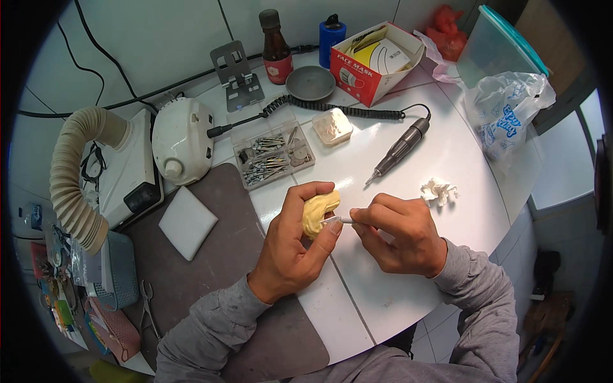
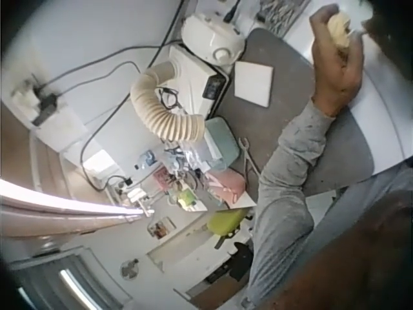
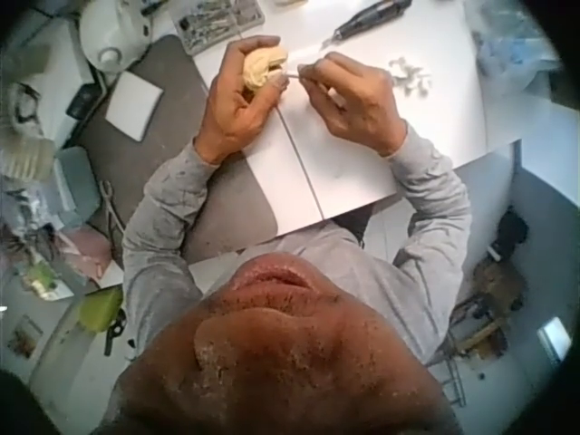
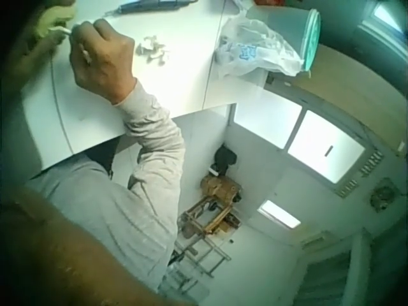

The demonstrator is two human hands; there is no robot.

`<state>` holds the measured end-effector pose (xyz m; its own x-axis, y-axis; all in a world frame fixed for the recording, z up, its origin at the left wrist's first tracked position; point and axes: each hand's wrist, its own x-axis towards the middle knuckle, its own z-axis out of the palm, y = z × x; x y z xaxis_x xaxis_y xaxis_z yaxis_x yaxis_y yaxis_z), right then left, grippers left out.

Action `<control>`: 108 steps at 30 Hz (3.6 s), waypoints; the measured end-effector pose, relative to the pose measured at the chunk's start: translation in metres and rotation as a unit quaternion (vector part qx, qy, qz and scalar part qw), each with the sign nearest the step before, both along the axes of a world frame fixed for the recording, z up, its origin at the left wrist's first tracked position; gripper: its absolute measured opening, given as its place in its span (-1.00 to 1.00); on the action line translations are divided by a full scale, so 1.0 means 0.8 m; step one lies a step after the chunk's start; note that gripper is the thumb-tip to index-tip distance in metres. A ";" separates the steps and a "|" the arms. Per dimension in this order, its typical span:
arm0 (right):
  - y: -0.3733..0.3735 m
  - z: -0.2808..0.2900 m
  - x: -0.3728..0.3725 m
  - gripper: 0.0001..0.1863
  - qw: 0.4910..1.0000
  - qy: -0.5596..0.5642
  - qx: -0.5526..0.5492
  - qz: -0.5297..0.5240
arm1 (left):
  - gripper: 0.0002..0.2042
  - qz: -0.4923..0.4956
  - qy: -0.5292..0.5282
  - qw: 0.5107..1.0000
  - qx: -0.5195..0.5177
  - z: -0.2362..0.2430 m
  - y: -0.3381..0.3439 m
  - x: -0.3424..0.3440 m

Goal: Trimming and refining a yellow dental plaster model using a scalpel on a laboratory workbench.

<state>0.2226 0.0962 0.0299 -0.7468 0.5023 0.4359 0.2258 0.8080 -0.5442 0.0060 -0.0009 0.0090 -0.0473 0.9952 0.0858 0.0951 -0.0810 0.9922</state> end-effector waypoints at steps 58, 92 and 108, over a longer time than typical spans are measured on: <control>0.004 -0.001 0.001 -0.67 1.000 -0.003 -0.003 0.017 | -0.50 -0.046 -0.005 0.999 0.003 -0.005 0.002 -0.006; 0.008 0.019 -0.012 -0.88 0.982 0.159 0.003 -0.097 | -0.50 -0.040 -0.061 0.994 0.078 -0.027 0.011 -0.003; -0.013 -0.010 -0.022 -0.85 0.984 0.143 -0.026 -0.103 | -0.60 -0.058 -0.063 0.994 0.060 -0.021 0.011 -0.001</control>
<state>0.2053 0.0862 0.0222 -0.4775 0.6573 0.5831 0.2140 0.7306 -0.6483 0.0054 0.0082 -0.0079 0.0498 0.9775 0.2048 -0.0472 -0.2025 0.9781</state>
